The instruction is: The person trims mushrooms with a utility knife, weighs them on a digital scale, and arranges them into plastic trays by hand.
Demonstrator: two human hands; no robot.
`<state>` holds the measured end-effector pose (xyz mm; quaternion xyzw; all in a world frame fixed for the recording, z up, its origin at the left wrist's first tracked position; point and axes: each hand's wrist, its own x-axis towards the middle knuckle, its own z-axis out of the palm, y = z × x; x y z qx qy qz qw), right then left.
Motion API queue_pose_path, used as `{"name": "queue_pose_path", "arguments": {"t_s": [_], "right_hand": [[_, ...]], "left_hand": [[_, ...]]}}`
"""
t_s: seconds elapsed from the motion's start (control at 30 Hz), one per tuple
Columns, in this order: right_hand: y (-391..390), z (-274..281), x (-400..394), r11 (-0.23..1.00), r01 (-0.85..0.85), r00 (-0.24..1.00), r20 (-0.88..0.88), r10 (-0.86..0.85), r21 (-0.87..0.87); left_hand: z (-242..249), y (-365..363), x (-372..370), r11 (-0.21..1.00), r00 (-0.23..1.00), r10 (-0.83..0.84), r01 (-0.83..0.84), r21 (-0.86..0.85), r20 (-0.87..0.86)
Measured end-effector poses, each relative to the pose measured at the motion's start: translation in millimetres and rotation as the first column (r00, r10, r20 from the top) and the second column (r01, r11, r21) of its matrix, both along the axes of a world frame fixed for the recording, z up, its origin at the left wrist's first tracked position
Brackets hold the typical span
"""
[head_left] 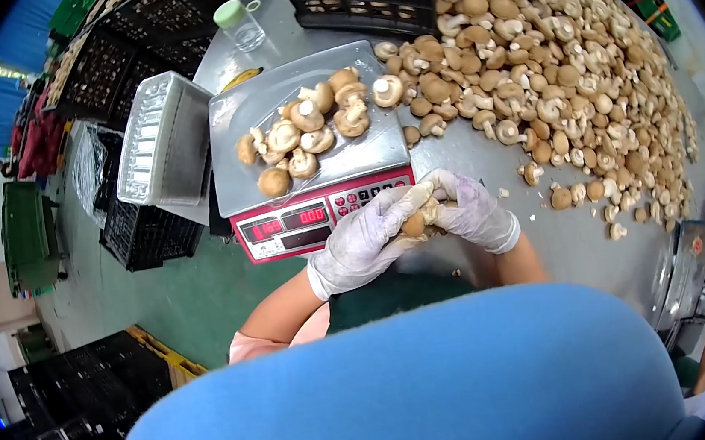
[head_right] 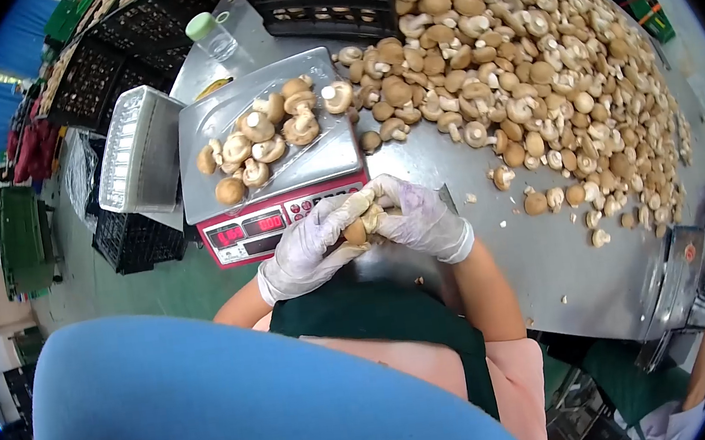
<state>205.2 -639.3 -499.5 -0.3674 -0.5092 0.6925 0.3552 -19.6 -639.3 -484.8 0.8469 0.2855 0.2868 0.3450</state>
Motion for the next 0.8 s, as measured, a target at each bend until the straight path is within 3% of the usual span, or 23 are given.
{"name": "queue_pose_path", "arguments": {"t_s": [0.07, 0.1, 0.13, 0.2, 0.27, 0.33, 0.4, 0.43, 0.53, 0.6, 0.67, 0.7, 0.73, 0.8], "right_hand": [[9, 6, 4, 0.978, -0.035, 0.934, 0.356, -0.041, 0.205], [24, -1, 6, 0.930, -0.034, 0.952, 0.295, -0.082, 0.366], [37, 0, 8, 0.770, 0.068, 0.919, 0.261, -0.297, 0.635], [62, 25, 10, 0.857, 0.167, 0.887, 0.305, -0.346, 0.488], [96, 21, 8, 0.545, -0.083, 0.700, 0.438, -0.564, 0.834], [108, 46, -14, 0.546, -0.150, 0.680, 0.487, -0.548, 0.824], [128, 51, -32, 0.359, -0.356, 0.618, 0.506, -0.602, 0.863], [131, 57, -41, 0.428, -0.422, 0.551, 0.601, -0.579, 0.799], [154, 42, -52, 0.425, -0.548, 0.468, 0.686, -0.557, 0.720], [157, 42, -49, 0.385, -0.533, 0.504, 0.648, -0.571, 0.753], [156, 50, -41, 0.493, -0.315, 0.661, 0.561, -0.499, 0.811], [151, 57, -37, 0.594, -0.169, 0.716, 0.512, -0.474, 0.786], [155, 53, -30, 0.603, -0.134, 0.708, 0.502, -0.497, 0.787], [151, 47, -24, 0.726, 0.042, 0.826, 0.385, -0.412, 0.687]], "left_hand": [[7, -3, -5, 0.996, 0.986, 0.048, -0.060, -0.070, -0.162], [9, -5, -6, 0.993, 0.990, 0.110, -0.113, -0.033, -0.094], [9, -6, -8, 0.992, 0.989, 0.115, -0.118, -0.033, -0.090], [9, -9, -15, 0.983, 0.983, 0.180, -0.181, -0.029, -0.033], [1, -10, -21, 0.981, 0.981, 0.192, -0.192, -0.014, -0.014], [1, -13, -26, 0.971, 0.973, 0.228, -0.231, -0.062, -0.049], [8, -13, -29, 0.962, 0.966, 0.247, -0.254, -0.098, -0.075], [9, -13, -31, 0.964, 0.967, 0.242, -0.249, -0.090, -0.084], [10, -14, -39, 0.952, 0.962, 0.270, -0.272, -0.141, -0.034], [18, -11, -49, 0.933, 0.956, 0.293, -0.281, -0.225, 0.024], [25, 8, -61, 0.951, 0.937, 0.299, -0.278, -0.133, 0.179], [37, 21, -65, 0.938, 0.929, 0.343, -0.331, -0.103, 0.142], [54, 37, -68, 0.922, 0.916, 0.386, -0.380, -0.070, 0.106], [87, 76, -67, 0.825, 0.917, 0.397, -0.339, 0.452, -0.038]]}}
